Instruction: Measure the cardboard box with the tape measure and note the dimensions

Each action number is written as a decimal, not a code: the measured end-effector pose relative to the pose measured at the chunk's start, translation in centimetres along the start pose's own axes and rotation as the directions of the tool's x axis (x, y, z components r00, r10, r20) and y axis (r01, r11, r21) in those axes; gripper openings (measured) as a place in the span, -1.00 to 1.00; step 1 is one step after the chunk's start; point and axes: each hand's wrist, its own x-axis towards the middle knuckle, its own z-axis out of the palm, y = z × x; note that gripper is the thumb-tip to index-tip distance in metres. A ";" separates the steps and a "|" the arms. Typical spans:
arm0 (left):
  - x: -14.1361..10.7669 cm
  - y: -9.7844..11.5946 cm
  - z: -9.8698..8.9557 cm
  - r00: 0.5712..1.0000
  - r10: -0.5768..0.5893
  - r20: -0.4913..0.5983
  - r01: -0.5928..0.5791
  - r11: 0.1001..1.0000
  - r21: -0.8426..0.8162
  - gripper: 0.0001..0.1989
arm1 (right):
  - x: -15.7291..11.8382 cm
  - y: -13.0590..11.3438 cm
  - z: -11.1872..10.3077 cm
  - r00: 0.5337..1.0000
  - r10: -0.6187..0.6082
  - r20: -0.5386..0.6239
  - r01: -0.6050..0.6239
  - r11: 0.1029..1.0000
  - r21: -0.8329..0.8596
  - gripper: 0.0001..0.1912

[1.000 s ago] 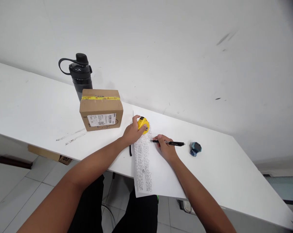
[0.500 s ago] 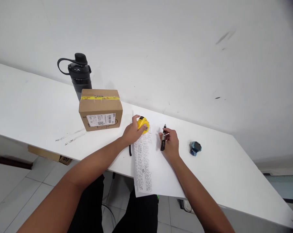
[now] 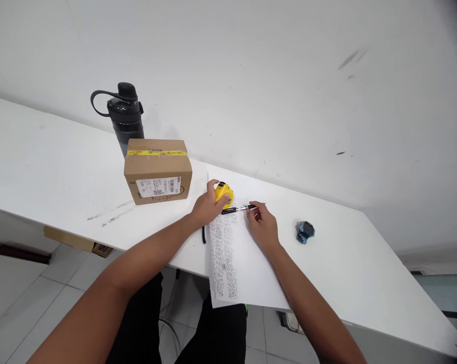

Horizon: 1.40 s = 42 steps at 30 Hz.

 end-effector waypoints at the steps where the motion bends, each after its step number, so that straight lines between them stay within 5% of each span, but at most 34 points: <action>1: 0.0 0.0 0.0 1.000 0.001 0.002 -0.001 1.000 0.000 -0.39 | 0.0 0.0 0.0 1.000 0.008 -0.003 -0.008 1.000 0.004 -0.60; 18: 0.0 -0.1 0.1 1.000 0.001 -0.005 -0.001 1.000 -0.021 -0.39 | -0.1 0.2 0.1 0.999 0.005 -0.045 -0.003 0.999 0.035 -0.54; 25: 0.1 -0.2 0.0 1.000 0.002 -0.016 -0.003 0.995 -0.100 -0.37 | 0.1 0.1 -0.6 0.973 0.109 -0.202 -0.117 0.993 -0.029 -0.53; 30: 0.0 -0.1 -0.1 0.999 0.002 -0.049 -0.007 0.995 -0.096 -0.36 | 0.6 0.8 -0.7 0.985 0.156 -0.069 -0.163 0.979 -0.122 -0.49; 35: -0.4 0.3 -0.4 0.992 0.078 -0.096 -0.092 0.984 -0.155 -0.35 | 1.2 1.5 -0.2 0.984 0.136 -0.112 -0.155 0.971 -0.180 -0.60; 42: -1.0 0.1 -0.4 0.985 0.131 -0.111 -0.141 0.986 -0.087 -0.34 | 0.6 0.9 0.6 0.998 0.062 -0.026 -0.067 0.890 -0.451 -0.63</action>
